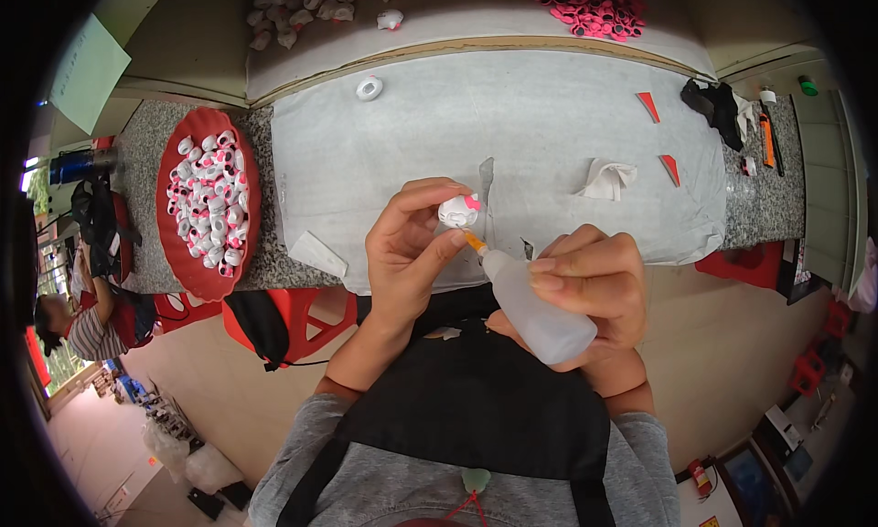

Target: Gluing small pink bows onto white toy cat heads.

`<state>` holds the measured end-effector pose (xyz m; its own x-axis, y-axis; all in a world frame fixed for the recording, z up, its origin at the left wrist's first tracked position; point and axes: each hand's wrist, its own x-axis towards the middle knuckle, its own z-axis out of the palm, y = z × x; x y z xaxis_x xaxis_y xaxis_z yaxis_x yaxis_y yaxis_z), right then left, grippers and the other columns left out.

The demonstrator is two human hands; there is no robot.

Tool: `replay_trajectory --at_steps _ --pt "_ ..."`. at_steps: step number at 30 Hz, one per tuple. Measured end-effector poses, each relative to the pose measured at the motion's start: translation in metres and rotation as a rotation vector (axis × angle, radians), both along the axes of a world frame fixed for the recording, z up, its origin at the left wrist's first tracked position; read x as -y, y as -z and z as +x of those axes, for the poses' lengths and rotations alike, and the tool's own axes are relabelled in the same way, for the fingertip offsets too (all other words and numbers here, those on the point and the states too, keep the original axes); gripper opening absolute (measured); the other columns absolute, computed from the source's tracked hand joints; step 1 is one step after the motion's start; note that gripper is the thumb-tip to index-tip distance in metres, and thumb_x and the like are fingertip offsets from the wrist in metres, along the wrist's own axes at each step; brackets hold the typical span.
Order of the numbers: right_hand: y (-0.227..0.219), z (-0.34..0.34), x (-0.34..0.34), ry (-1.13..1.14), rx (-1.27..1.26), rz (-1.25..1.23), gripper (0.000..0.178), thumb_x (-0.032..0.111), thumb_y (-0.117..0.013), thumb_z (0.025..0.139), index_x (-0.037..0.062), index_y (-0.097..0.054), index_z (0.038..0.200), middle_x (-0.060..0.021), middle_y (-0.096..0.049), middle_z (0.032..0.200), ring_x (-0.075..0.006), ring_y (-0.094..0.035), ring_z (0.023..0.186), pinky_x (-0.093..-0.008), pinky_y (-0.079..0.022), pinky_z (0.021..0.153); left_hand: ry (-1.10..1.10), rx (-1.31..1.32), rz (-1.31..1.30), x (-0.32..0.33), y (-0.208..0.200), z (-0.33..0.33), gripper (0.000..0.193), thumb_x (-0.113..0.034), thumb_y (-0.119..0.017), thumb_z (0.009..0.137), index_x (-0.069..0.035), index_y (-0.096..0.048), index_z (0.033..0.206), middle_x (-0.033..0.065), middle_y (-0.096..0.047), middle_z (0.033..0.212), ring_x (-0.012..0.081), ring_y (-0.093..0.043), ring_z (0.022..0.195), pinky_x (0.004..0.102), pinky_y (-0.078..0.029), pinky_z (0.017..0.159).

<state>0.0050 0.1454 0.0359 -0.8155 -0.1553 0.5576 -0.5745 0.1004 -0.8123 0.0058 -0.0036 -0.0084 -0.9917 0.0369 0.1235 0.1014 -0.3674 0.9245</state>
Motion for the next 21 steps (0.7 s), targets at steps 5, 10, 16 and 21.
replay_trajectory --at_steps 5,10,16,21 --pt "0.000 -0.001 -0.003 0.049 0.006 -0.006 0.036 0.016 -0.072 0.058 0.0066 -0.043 0.078 -0.0052 -0.041 0.076 -0.0110 -0.042 0.059 -0.0236 -0.040 0.053 0.007 -0.022 -0.005 -0.001 -0.001 -0.003 0.031 0.009 -0.053 0.068 0.002 -0.046 0.097 0.0127 -0.046 0.100 0.0186 -0.044 0.095 0.0296 -0.035 0.082" --pt "0.003 -0.026 -0.018 0.099 0.039 -0.029 0.033 0.011 -0.069 0.060 0.0048 -0.041 0.076 -0.0073 -0.042 0.079 -0.0124 -0.045 0.062 -0.0240 -0.041 0.053 -0.208 0.069 0.079 0.021 -0.002 -0.005 0.033 0.006 -0.052 0.069 0.001 -0.044 0.101 0.0136 -0.048 0.102 0.0181 -0.048 0.091 0.0291 -0.038 0.080" --pt "0.007 -0.113 -0.034 -0.026 0.431 0.109 0.035 -0.002 -0.052 0.067 -0.0002 -0.041 0.101 -0.0062 -0.046 0.087 -0.0153 -0.053 0.074 -0.0232 -0.045 0.052 -0.329 0.072 0.194 0.040 -0.004 -0.009 0.033 0.007 -0.052 0.070 0.002 -0.044 0.101 0.0132 -0.050 0.099 0.0166 -0.049 0.092 0.0256 -0.040 0.077" --pt "0.026 -0.213 -0.040 0.326 0.245 0.710 0.032 0.009 -0.055 0.069 0.0002 -0.045 0.099 -0.0132 -0.051 0.087 -0.0202 -0.054 0.078 -0.0281 -0.046 0.059 -0.252 0.082 0.195 0.035 -0.004 -0.007 0.033 0.006 -0.053 0.070 0.001 -0.044 0.102 0.0126 -0.050 0.099 0.0148 -0.050 0.088 0.0246 -0.039 0.077"
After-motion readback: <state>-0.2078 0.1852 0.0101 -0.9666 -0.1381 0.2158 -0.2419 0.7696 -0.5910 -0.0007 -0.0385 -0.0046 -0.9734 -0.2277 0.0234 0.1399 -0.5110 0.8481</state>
